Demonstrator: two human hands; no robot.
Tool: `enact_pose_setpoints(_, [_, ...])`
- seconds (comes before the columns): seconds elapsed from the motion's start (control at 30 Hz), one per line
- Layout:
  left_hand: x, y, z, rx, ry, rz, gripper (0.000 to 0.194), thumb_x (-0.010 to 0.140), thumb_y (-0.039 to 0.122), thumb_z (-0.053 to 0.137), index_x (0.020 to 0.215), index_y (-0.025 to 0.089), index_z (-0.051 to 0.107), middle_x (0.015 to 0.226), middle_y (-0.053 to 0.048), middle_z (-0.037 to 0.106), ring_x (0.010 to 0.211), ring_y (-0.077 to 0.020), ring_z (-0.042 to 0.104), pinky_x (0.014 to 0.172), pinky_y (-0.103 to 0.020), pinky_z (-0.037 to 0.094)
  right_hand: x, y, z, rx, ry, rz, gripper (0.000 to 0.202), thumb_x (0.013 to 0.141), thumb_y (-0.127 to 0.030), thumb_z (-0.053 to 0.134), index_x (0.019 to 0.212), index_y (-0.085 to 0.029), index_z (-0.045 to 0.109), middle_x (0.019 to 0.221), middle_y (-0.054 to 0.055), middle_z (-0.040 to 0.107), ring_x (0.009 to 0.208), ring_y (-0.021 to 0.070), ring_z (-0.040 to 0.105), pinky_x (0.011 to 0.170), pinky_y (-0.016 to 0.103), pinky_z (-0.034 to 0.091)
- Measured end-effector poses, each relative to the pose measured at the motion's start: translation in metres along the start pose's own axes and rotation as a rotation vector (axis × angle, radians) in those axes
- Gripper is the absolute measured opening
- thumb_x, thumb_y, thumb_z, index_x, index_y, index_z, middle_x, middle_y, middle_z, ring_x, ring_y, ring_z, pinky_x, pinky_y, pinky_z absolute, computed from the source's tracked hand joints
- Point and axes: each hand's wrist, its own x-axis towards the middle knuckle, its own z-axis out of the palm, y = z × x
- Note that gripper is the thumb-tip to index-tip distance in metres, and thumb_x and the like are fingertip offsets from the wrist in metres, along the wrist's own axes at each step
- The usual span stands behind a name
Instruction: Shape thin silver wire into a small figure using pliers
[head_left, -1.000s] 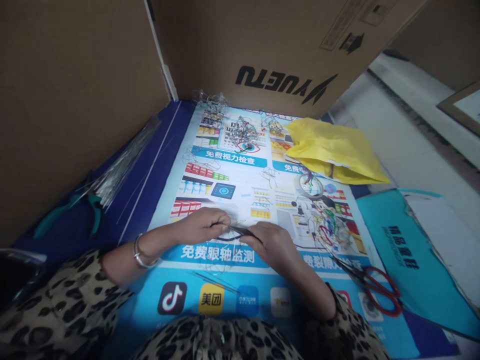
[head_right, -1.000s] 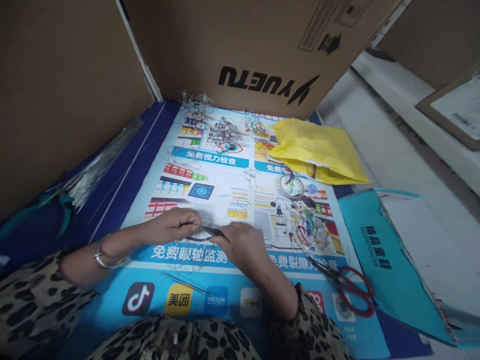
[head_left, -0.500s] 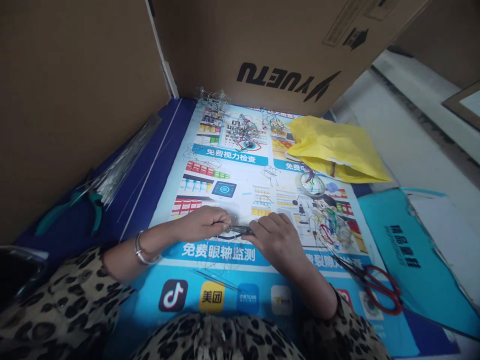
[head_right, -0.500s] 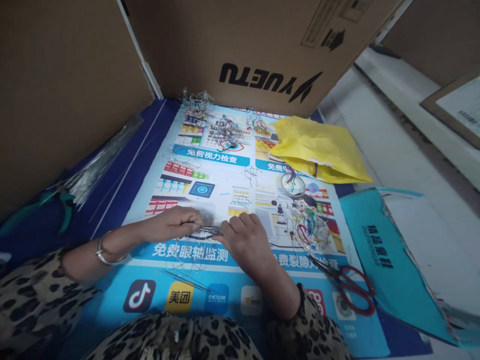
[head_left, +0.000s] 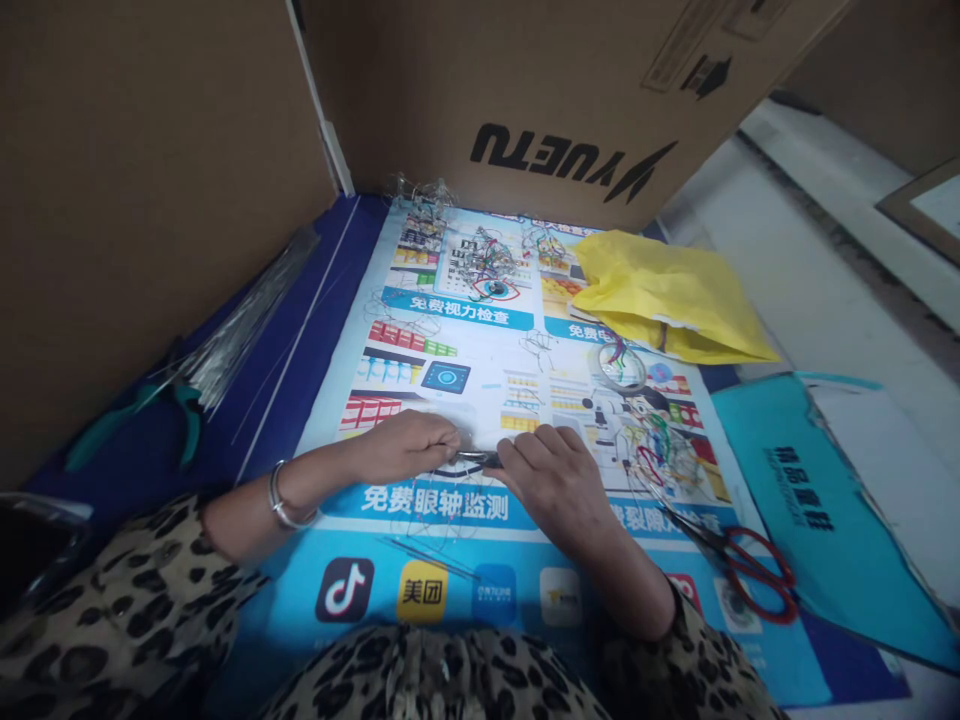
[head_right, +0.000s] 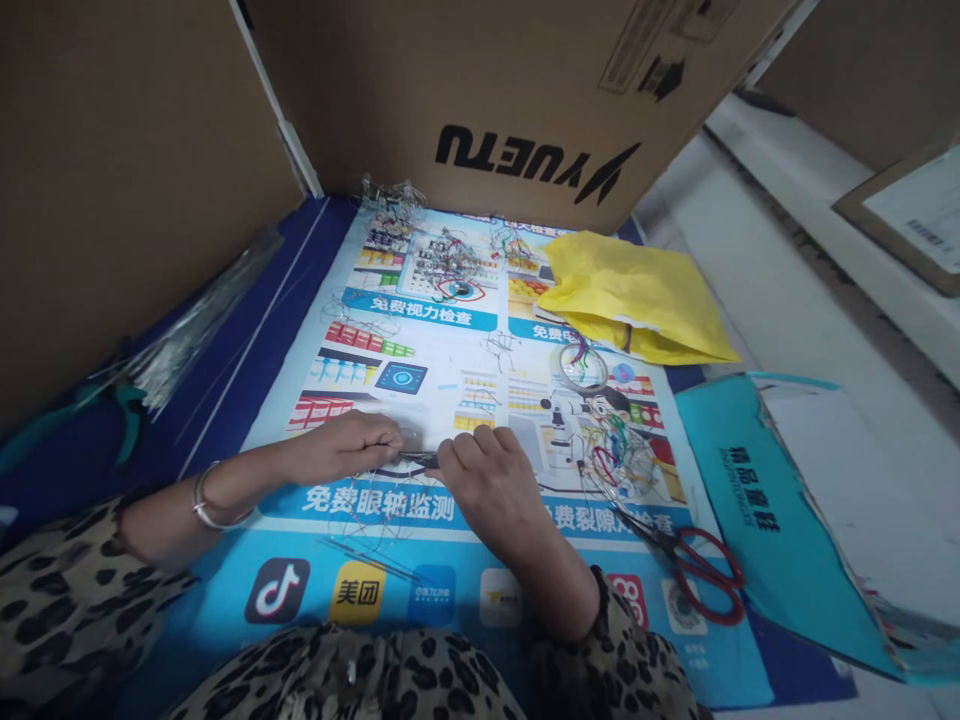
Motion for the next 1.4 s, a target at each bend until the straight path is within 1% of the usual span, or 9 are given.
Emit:
enact_pose_setpoints(0.27, [0.001,0.001,0.001,0.009,0.063,-0.056,0.022,0.088,0.024,0.038,0.071,0.015,0.049,0.068,0.002,0.051,0.063,-0.0102,0.045,0.060,-0.022,0.035,-0.001,-0.002,0.007,0.120,-0.005,0.083,0.031,0.088,-0.043,0.050,0.070,-0.018,0.057,0.063,0.002,0.055,0.065,0.0160,0.046,0.062,0.030,0.025])
enact_pose_setpoints(0.43, [-0.003,0.001,-0.004,-0.067,0.079,-0.088,0.015,0.085,0.026,0.045,0.083,0.016,0.057,0.073,0.001,0.057,0.065,-0.0105,0.050,0.059,-0.022,0.037,-0.001,-0.001,0.011,0.208,-0.004,0.144,0.033,0.088,-0.044,0.050,0.072,-0.017,0.061,0.065,0.002,0.059,0.065,0.0146,0.051,0.062,0.028,0.028])
enact_pose_setpoints(0.53, [-0.006,-0.004,-0.009,-0.150,0.097,-0.135,0.019,0.084,0.028,0.048,0.095,0.016,0.057,0.073,0.000,0.058,0.063,-0.0103,0.050,0.057,-0.021,0.039,-0.001,0.000,0.013,0.253,0.003,0.169,0.034,0.089,-0.044,0.049,0.074,-0.017,0.063,0.066,0.002,0.061,0.065,0.0145,0.053,0.062,0.027,0.030])
enact_pose_setpoints(0.67, [-0.009,-0.006,-0.017,-0.168,0.248,-0.103,0.024,0.084,0.029,0.051,0.104,0.017,0.056,0.094,-0.005,0.060,0.078,-0.0130,0.056,0.068,-0.025,0.046,0.000,0.000,0.015,0.272,0.000,0.179,0.035,0.090,-0.044,0.047,0.075,-0.017,0.064,0.068,0.002,0.063,0.067,0.0147,0.054,0.062,0.027,0.030])
enact_pose_setpoints(0.73, [-0.009,-0.001,-0.019,-0.062,0.375,-0.036,0.021,0.084,0.028,0.053,0.101,0.017,0.059,0.101,-0.006,0.058,0.089,-0.0153,0.055,0.078,-0.029,0.045,0.000,-0.001,0.015,0.259,-0.002,0.174,0.033,0.089,-0.043,0.048,0.075,-0.017,0.064,0.068,0.002,0.063,0.067,0.0148,0.054,0.063,0.027,0.030])
enact_pose_setpoints(0.8, [-0.007,0.006,-0.020,0.059,0.457,0.046,0.018,0.085,0.028,0.054,0.097,0.017,0.061,0.098,-0.006,0.058,0.095,-0.0167,0.053,0.084,-0.031,0.042,0.001,-0.001,0.015,0.224,-0.007,0.164,0.031,0.088,-0.043,0.051,0.074,-0.017,0.063,0.067,0.002,0.062,0.067,0.0153,0.053,0.063,0.028,0.029])
enact_pose_setpoints(0.9, [-0.002,0.018,-0.018,0.213,0.414,0.121,0.017,0.086,0.032,0.055,0.095,0.019,0.063,0.092,-0.004,0.062,0.090,-0.0170,0.053,0.084,-0.032,0.039,0.001,-0.002,0.012,0.154,-0.020,0.150,0.029,0.086,-0.042,0.054,0.073,-0.018,0.062,0.066,0.002,0.060,0.067,0.0164,0.052,0.063,0.030,0.027])
enact_pose_setpoints(1.1, [0.010,0.026,-0.013,0.379,0.252,0.107,0.019,0.089,0.033,0.050,0.088,0.021,0.065,0.083,-0.002,0.064,0.084,-0.0168,0.054,0.081,-0.032,0.032,0.002,-0.005,0.006,0.082,-0.026,0.131,0.026,0.085,-0.040,0.057,0.071,-0.018,0.059,0.065,0.003,0.058,0.067,0.0178,0.048,0.063,0.032,0.025])
enact_pose_setpoints(1.4, [0.011,0.029,-0.009,0.526,0.178,0.156,0.021,0.092,0.028,0.044,0.097,0.022,0.063,0.081,-0.001,0.067,0.082,-0.0174,0.053,0.078,-0.032,0.028,0.001,-0.007,0.005,0.048,-0.036,0.115,0.022,0.085,-0.037,0.056,0.073,-0.019,0.058,0.066,0.003,0.056,0.068,0.0192,0.046,0.063,0.033,0.025])
